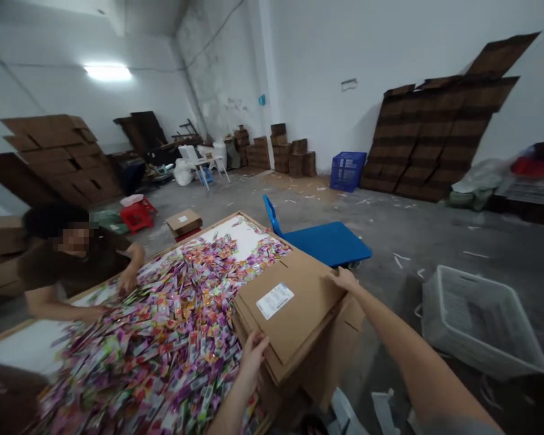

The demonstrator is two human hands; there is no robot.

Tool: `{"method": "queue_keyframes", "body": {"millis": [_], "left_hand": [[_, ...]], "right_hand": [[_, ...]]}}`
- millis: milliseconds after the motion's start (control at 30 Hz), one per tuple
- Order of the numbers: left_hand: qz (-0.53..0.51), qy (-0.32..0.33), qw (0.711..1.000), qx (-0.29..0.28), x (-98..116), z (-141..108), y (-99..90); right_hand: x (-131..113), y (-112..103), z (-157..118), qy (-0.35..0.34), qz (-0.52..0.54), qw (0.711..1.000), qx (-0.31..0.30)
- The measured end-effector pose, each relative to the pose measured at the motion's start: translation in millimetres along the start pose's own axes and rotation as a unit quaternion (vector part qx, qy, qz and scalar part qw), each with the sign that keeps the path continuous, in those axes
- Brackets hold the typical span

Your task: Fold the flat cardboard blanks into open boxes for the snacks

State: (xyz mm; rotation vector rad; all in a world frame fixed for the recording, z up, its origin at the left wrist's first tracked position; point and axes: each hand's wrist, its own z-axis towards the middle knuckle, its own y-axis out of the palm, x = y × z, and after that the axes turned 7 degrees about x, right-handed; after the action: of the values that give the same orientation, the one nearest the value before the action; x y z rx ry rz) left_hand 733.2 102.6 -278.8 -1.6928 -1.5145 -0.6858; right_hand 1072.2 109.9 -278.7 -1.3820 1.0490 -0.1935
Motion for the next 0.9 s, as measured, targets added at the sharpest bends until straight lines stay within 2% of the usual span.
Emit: {"method": "queue_keyframes", "body": {"millis": [100,233,333,400,433,467,533,600,667,733,833,900], "left_hand": [[-0.028,-0.029,0.999,0.032,5.5,-2.4,0.5],[-0.102,-0.005,0.995,0.012,18.3,-17.8,8.3],[-0.149,0.064,0.986,-0.043,40.7,-33.1,5.3],[-0.131,0.142,0.978,-0.082,65.7,-42.6,-3.8],[-0.116,0.186,0.972,-0.083,80.7,-46.7,-9.0],[-0.108,0.228,0.966,-0.064,96.5,-50.4,-13.9],[-0.124,0.299,0.946,0.004,127.7,-56.7,-21.1],[-0.153,0.340,0.925,0.070,153.4,-61.6,-24.0],[-0.149,0.358,0.916,0.102,170.6,-65.9,-23.5],[-0.119,0.351,0.924,0.092,180.0,-70.5,-21.1],[-0.086,0.321,0.943,0.028,185.3,-77.0,-16.1],[-0.084,0.314,0.946,0.003,187.1,-78.6,-13.9]], "right_hand": [[5.3,3.7,4.6,-0.021,-0.025,0.999,-0.039],[4.5,-6.2,0.3,-0.041,-0.018,0.997,-0.055],[4.7,-28.4,-2.3,-0.055,0.016,0.997,-0.052],[1.5,-47.5,-3.3,-0.069,0.073,0.994,-0.040],[-1.9,-57.1,-4.2,-0.080,0.120,0.989,-0.028],[-6.8,-65.9,-5.7,-0.093,0.177,0.980,-0.015],[-20.0,-79.6,-10.8,-0.119,0.313,0.942,0.002],[-35.3,-86.5,-18.5,-0.126,0.432,0.893,-0.001],[-49.1,-87.3,-26.6,-0.113,0.509,0.853,-0.004],[-59.4,-84.7,-32.6,-0.088,0.537,0.839,0.022],[-68.8,-81.2,-35.7,-0.028,0.539,0.835,0.104],[-72.4,-82.4,-36.5,0.001,0.521,0.840,0.151]]}}
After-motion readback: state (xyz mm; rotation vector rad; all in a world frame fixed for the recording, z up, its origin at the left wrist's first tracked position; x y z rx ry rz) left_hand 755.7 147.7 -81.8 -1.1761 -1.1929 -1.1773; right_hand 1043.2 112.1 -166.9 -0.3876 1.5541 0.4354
